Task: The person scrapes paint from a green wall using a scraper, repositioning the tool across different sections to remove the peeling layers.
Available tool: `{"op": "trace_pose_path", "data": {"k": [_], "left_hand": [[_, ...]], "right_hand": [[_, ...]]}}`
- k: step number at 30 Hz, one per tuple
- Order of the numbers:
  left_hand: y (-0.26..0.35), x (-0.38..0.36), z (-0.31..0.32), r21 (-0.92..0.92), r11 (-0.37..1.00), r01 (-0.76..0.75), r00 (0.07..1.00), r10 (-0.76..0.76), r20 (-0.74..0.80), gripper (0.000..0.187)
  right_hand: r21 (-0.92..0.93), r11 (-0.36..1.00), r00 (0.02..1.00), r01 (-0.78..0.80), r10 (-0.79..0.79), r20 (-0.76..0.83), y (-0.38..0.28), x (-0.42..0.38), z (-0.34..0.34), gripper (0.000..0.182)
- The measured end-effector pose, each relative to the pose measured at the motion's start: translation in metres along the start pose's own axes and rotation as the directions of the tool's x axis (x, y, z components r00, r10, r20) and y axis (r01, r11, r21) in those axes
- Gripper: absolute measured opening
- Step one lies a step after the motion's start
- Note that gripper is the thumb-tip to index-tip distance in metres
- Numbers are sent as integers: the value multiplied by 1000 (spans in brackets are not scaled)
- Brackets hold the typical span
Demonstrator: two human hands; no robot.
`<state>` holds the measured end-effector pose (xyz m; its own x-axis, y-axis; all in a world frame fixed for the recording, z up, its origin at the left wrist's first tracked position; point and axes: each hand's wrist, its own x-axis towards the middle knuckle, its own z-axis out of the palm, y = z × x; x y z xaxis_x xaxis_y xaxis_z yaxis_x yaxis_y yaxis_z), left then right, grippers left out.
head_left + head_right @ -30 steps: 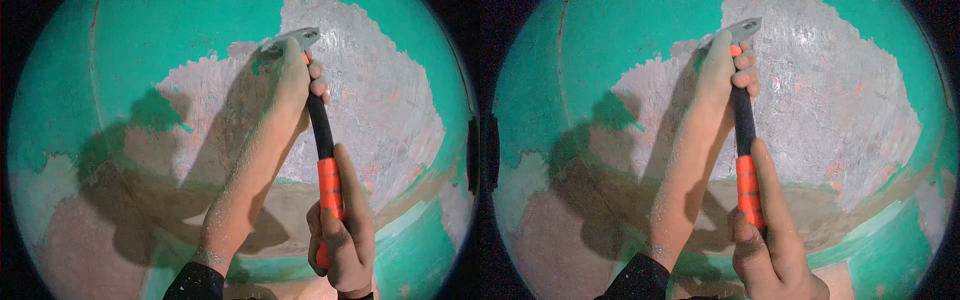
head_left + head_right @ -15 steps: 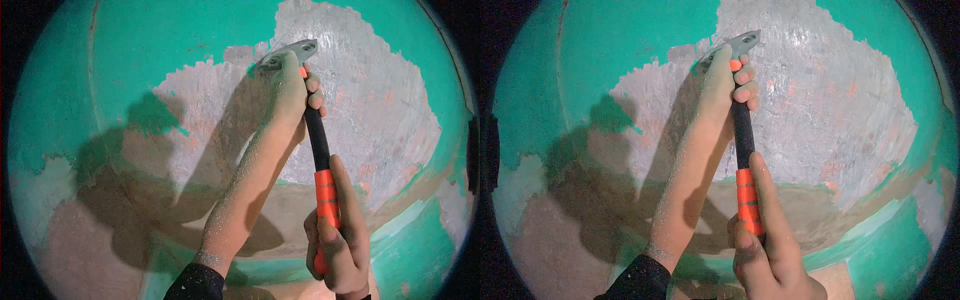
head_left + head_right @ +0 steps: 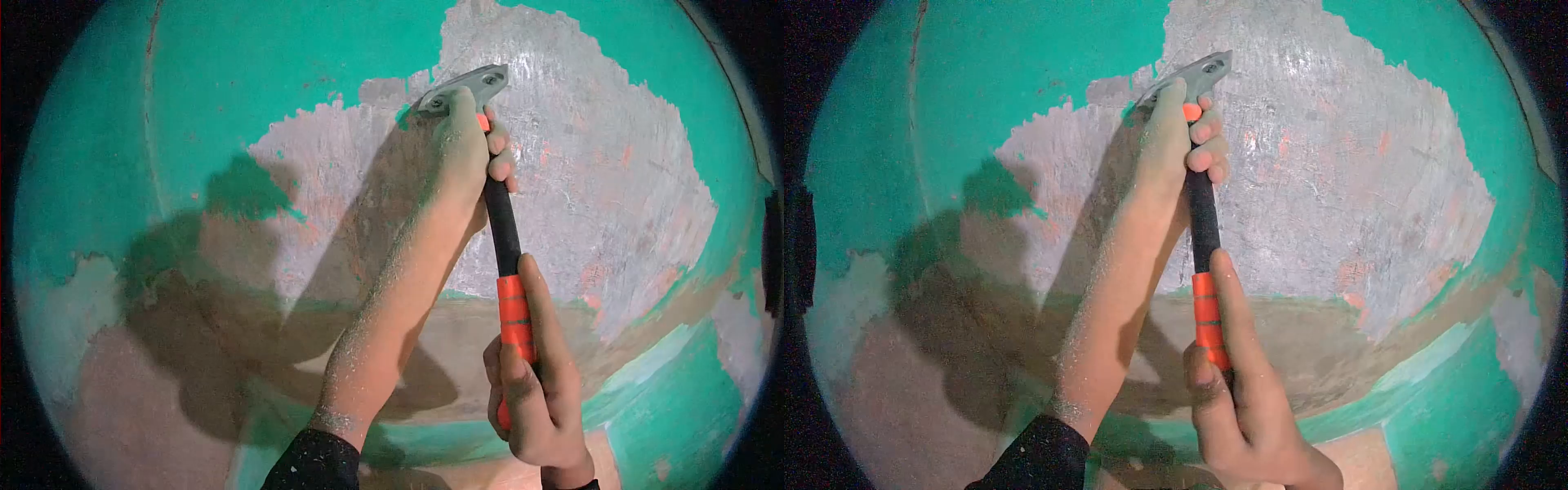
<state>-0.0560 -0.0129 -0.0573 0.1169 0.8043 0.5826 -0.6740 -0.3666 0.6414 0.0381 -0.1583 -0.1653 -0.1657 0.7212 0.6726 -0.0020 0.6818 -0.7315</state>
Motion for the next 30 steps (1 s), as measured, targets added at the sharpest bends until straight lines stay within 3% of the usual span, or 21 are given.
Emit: {"op": "trace_pose_path", "data": {"k": [5,8,17,22,26,30], "left_hand": [[-2,-2,-2,43,999,-3,1000,3,-3,34],[-1,-1,-2,55,998,16,1000,-16,0,34],[0,3,0,158,986,-49,999,48,9,35],[-2,7,-2,218,975,-38,999,38,5,41],[4,15,1,65,997,-43,999,41,25,36],[3,10,-3,92,996,-19,1000,17,26,39]], "right_hand": [[-96,993,995,-62,69,74,3,-3,-5,62],[-52,996,990,-66,72,124,4,-4,-9,63],[-44,997,997,58,-56,50,33,4,-1,64],[-7,1000,999,13,-13,46,28,6,-6,65],[-48,998,999,29,-27,47,20,10,-3,66],[-11,1000,999,7,-6,47,16,6,-1,66]]}}
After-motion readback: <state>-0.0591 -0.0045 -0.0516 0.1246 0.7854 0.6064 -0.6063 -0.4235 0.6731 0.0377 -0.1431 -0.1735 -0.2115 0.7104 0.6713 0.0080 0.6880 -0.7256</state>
